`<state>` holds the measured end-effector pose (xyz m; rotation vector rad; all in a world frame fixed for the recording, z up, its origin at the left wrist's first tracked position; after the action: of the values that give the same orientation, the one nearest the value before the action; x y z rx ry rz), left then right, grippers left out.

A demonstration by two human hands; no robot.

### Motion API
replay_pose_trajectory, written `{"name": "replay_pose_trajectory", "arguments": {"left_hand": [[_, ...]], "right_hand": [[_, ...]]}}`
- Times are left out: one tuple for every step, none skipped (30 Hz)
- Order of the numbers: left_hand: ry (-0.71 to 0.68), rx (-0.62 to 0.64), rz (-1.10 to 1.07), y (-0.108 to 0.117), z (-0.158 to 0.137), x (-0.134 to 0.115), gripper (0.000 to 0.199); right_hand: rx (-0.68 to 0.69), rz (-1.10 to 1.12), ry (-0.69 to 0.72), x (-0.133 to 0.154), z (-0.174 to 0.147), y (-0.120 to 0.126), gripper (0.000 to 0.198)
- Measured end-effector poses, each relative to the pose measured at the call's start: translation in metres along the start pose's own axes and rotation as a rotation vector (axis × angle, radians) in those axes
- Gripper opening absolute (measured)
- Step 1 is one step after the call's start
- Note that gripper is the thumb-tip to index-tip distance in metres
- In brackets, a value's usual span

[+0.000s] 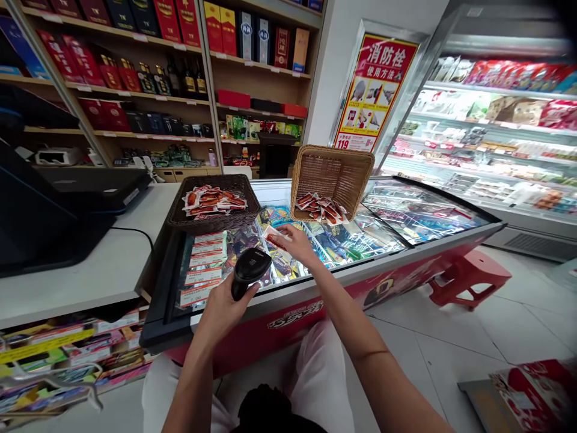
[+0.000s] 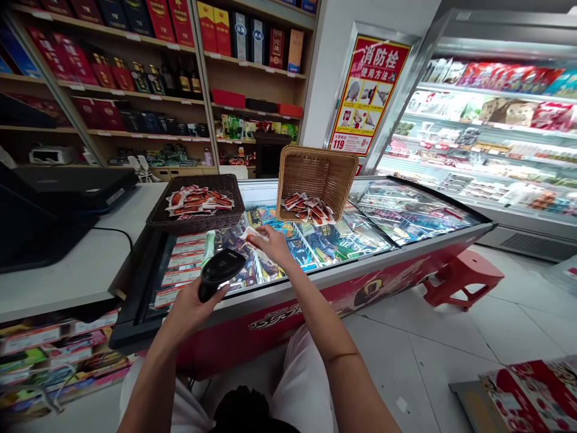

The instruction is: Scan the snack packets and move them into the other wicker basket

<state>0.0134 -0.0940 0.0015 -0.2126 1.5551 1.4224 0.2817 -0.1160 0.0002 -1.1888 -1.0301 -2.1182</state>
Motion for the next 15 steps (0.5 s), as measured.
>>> {"name": "replay_pose_trajectory", "arguments": {"left_hand": [[0.013,-0.001,-0.025,0.0,-0.001,0.0,0.04],[0.031,-0.003,-0.056,-0.001,-0.001,0.0,0.039],[0.052,-0.006,-0.09,-0.001,-0.002,-0.001,0.039],[0.074,-0.009,-0.123,-0.001,-0.002,-0.001,0.038],[0.093,-0.011,-0.152,-0.001,-0.003,-0.001,0.038],[0.109,-0.012,-0.176,-0.001,-0.003,-0.002,0.038],[0.121,-0.012,-0.193,-0.001,-0.003,-0.003,0.038],[0.132,-0.011,-0.206,-0.001,-0.004,-0.003,0.038],[0.139,-0.01,-0.213,-0.001,-0.004,-0.003,0.039],[0.143,-0.009,-0.215,-0.002,-0.004,-0.004,0.039],[0.144,-0.01,-0.213,-0.002,-0.004,-0.004,0.039],[0.141,-0.011,-0.208,-0.002,-0.004,-0.004,0.039],[0.136,-0.012,-0.201,-0.003,-0.004,-0.003,0.04],[0.129,-0.011,-0.195,-0.004,-0.004,-0.003,0.041],[0.123,-0.009,-0.19,-0.005,-0.003,-0.003,0.041]], "right_hand": [[-0.012,0.009,0.01,0.001,-0.001,0.0,0.027],[-0.022,0.022,0.022,0.002,-0.002,0.0,0.026],[-0.031,0.036,0.034,0.003,-0.003,0.0,0.026],[-0.039,0.049,0.043,0.003,-0.005,0.0,0.026],[-0.045,0.062,0.051,0.003,-0.006,-0.001,0.026],[-0.05,0.073,0.059,0.003,-0.008,-0.001,0.026],[-0.057,0.084,0.069,0.002,-0.009,-0.002,0.025],[-0.066,0.092,0.079,0.002,-0.011,-0.002,0.024],[-0.073,0.098,0.088,0.002,-0.012,-0.002,0.024],[-0.079,0.099,0.097,0.002,-0.013,-0.003,0.024],[-0.085,0.096,0.105,0.003,-0.015,-0.003,0.024],[-0.088,0.089,0.112,0.003,-0.016,-0.003,0.024],[-0.089,0.078,0.115,0.003,-0.017,-0.003,0.023],[-0.09,0.066,0.114,0.003,-0.018,-0.003,0.023],[-0.09,0.055,0.11,0.003,-0.019,-0.003,0.023]]}}
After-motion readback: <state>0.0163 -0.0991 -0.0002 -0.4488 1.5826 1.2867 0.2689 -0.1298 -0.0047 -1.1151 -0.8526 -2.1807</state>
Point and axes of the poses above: each hand's wrist, its own z-axis towards the middle knuckle, its own y-axis out of the back of the hand, x = y × z, the point moved 3 cm from there along z, towards the middle knuckle, and after that the axes turned 9 degrees about z, right-handed, at the moved point
